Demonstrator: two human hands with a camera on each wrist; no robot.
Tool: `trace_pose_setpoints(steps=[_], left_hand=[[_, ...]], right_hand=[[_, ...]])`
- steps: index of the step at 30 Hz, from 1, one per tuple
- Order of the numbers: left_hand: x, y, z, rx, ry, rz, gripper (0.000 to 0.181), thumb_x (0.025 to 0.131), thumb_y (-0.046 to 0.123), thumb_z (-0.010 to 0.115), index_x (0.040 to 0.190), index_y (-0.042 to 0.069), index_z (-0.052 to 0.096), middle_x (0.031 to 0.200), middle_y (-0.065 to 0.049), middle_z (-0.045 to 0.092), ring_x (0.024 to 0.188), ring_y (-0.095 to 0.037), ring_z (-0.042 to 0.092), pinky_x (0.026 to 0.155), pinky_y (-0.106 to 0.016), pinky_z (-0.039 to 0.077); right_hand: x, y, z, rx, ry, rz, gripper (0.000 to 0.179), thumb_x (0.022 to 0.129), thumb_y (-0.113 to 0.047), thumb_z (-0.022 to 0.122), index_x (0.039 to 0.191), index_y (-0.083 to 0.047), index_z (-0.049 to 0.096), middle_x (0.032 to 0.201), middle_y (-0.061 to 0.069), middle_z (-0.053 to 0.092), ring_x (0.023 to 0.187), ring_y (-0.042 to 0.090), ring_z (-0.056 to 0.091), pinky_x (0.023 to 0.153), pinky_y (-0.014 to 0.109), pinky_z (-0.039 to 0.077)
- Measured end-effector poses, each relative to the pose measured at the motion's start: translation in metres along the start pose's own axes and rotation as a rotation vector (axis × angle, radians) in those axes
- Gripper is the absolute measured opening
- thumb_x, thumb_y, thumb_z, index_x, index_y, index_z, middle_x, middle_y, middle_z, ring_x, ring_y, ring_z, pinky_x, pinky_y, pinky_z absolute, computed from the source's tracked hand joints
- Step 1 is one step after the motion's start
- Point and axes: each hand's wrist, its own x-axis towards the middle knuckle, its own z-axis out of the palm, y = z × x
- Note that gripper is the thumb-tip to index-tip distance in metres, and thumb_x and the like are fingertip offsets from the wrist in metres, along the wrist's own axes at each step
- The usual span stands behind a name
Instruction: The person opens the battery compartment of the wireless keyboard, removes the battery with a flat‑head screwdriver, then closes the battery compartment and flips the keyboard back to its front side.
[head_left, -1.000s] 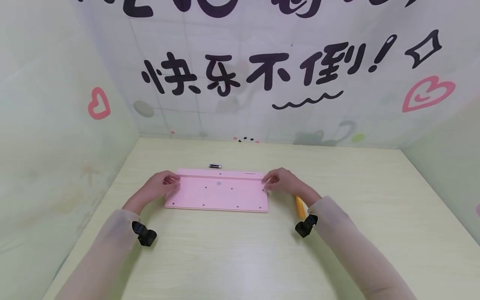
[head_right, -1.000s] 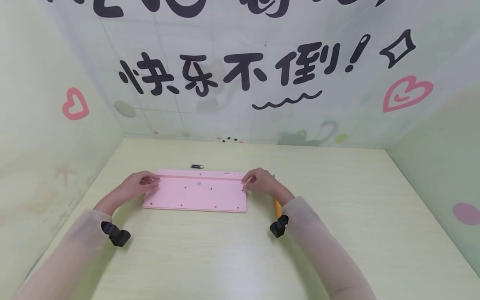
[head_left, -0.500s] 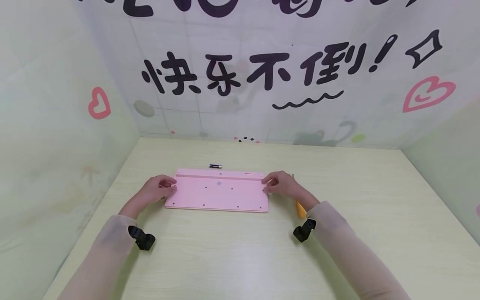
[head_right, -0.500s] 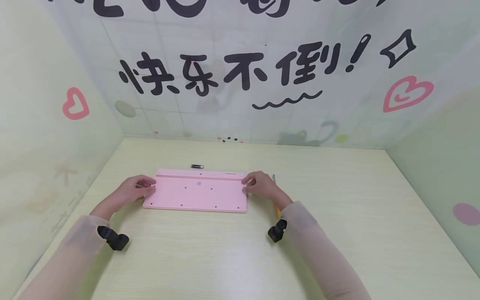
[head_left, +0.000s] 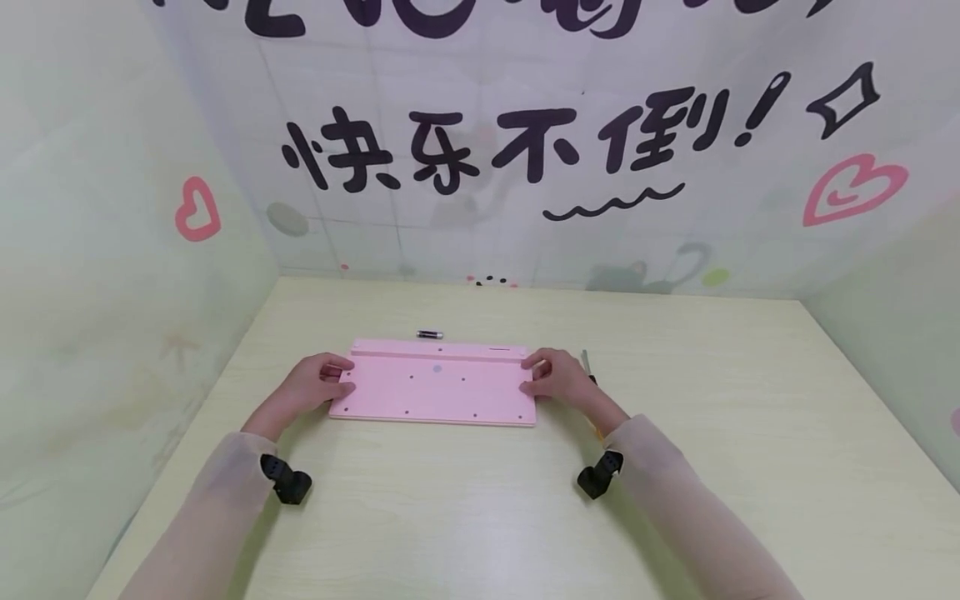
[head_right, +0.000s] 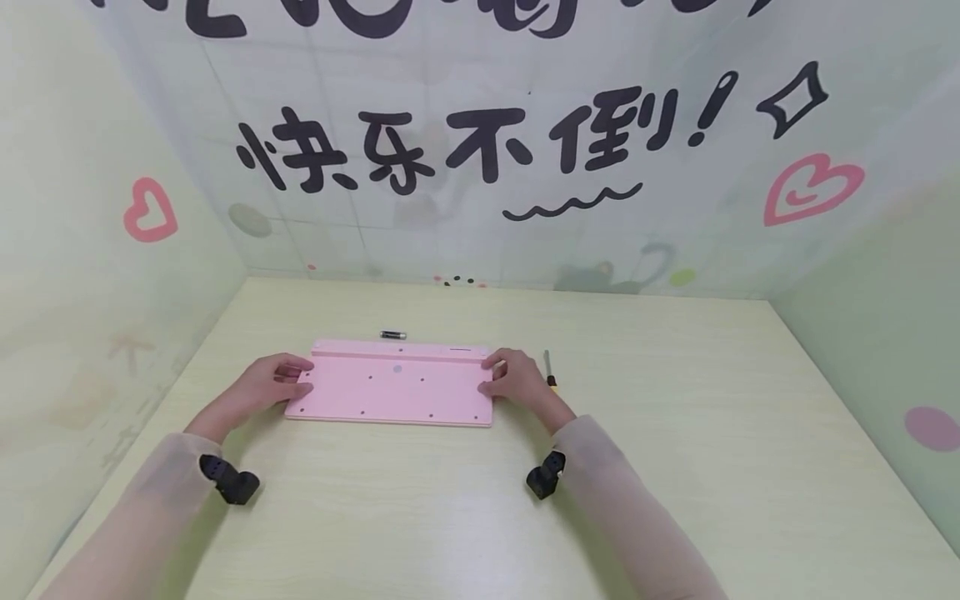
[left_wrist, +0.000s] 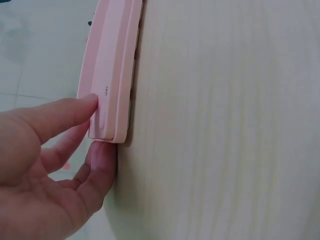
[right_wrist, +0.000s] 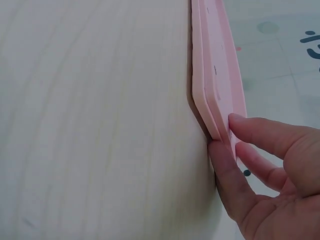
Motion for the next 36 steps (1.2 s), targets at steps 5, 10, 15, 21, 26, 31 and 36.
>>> trace_pose_setpoints(steps=[5, 10, 15, 21, 26, 31, 36], left_hand=[[-0.0013, 0.0013, 0.0008, 0.008, 0.011, -0.004, 0.041, 0.086, 0.013, 0.063, 0.121, -0.004, 0.051, 0.113, -0.022, 0.051, 0.102, -0.033, 0.049, 0.084, -0.040, 0.044], [-0.0018, 0.0012, 0.0023, 0.001, 0.022, -0.015, 0.042, 0.086, 0.013, 0.064, 0.122, -0.005, 0.051, 0.113, -0.022, 0.052, 0.101, -0.031, 0.049, 0.084, -0.039, 0.043], [-0.0005, -0.0008, 0.0026, -0.017, 0.028, -0.023, 0.044, 0.086, 0.012, 0.064, 0.124, -0.005, 0.051, 0.114, -0.021, 0.053, 0.101, -0.029, 0.050, 0.084, -0.038, 0.044], [-0.0013, -0.0014, 0.0051, -0.031, 0.046, -0.023, 0.042, 0.086, 0.011, 0.064, 0.123, -0.005, 0.052, 0.113, -0.021, 0.053, 0.098, -0.028, 0.051, 0.082, -0.035, 0.045], [-0.0007, -0.0006, 0.0084, -0.043, 0.060, -0.026, 0.040, 0.086, 0.009, 0.064, 0.121, -0.005, 0.053, 0.112, -0.021, 0.054, 0.096, -0.027, 0.051, 0.079, -0.032, 0.047], [-0.0011, -0.0019, 0.0093, -0.061, 0.077, -0.045, 0.039, 0.086, 0.009, 0.064, 0.121, -0.005, 0.054, 0.112, -0.021, 0.054, 0.098, -0.028, 0.052, 0.080, -0.031, 0.047], [-0.0039, 0.0007, 0.0097, -0.085, 0.088, -0.072, 0.040, 0.085, 0.008, 0.065, 0.121, -0.004, 0.054, 0.114, -0.022, 0.053, 0.100, -0.029, 0.051, 0.081, -0.032, 0.047]], right_hand=[[-0.0010, -0.0001, 0.0050, 0.014, 0.039, 0.046, 0.032, 0.076, -0.008, 0.074, 0.105, -0.001, 0.062, 0.077, 0.007, 0.054, 0.063, 0.016, 0.048, 0.054, 0.024, 0.040], [-0.0004, -0.0027, 0.0081, 0.033, 0.077, 0.108, 0.033, 0.075, -0.008, 0.075, 0.106, -0.003, 0.063, 0.079, 0.008, 0.055, 0.061, 0.017, 0.049, 0.053, 0.023, 0.040], [0.0012, -0.0063, 0.0090, 0.077, 0.095, 0.177, 0.035, 0.074, -0.007, 0.075, 0.107, -0.003, 0.064, 0.083, 0.009, 0.055, 0.063, 0.018, 0.050, 0.054, 0.023, 0.042], [0.0025, -0.0064, 0.0086, 0.114, 0.104, 0.224, 0.036, 0.074, -0.008, 0.076, 0.107, -0.003, 0.064, 0.089, 0.011, 0.056, 0.068, 0.019, 0.053, 0.058, 0.023, 0.045], [0.0028, -0.0049, 0.0071, 0.132, 0.107, 0.236, 0.036, 0.074, -0.008, 0.076, 0.108, -0.002, 0.063, 0.093, 0.012, 0.058, 0.070, 0.020, 0.055, 0.061, 0.024, 0.047], [0.0026, -0.0032, 0.0044, 0.171, 0.086, 0.225, 0.038, 0.074, -0.007, 0.076, 0.108, 0.000, 0.063, 0.095, 0.014, 0.060, 0.070, 0.018, 0.058, 0.064, 0.025, 0.049], [0.0036, -0.0025, 0.0008, 0.182, 0.062, 0.220, 0.038, 0.074, -0.004, 0.075, 0.109, 0.001, 0.062, 0.095, 0.015, 0.061, 0.068, 0.015, 0.058, 0.062, 0.024, 0.048]])
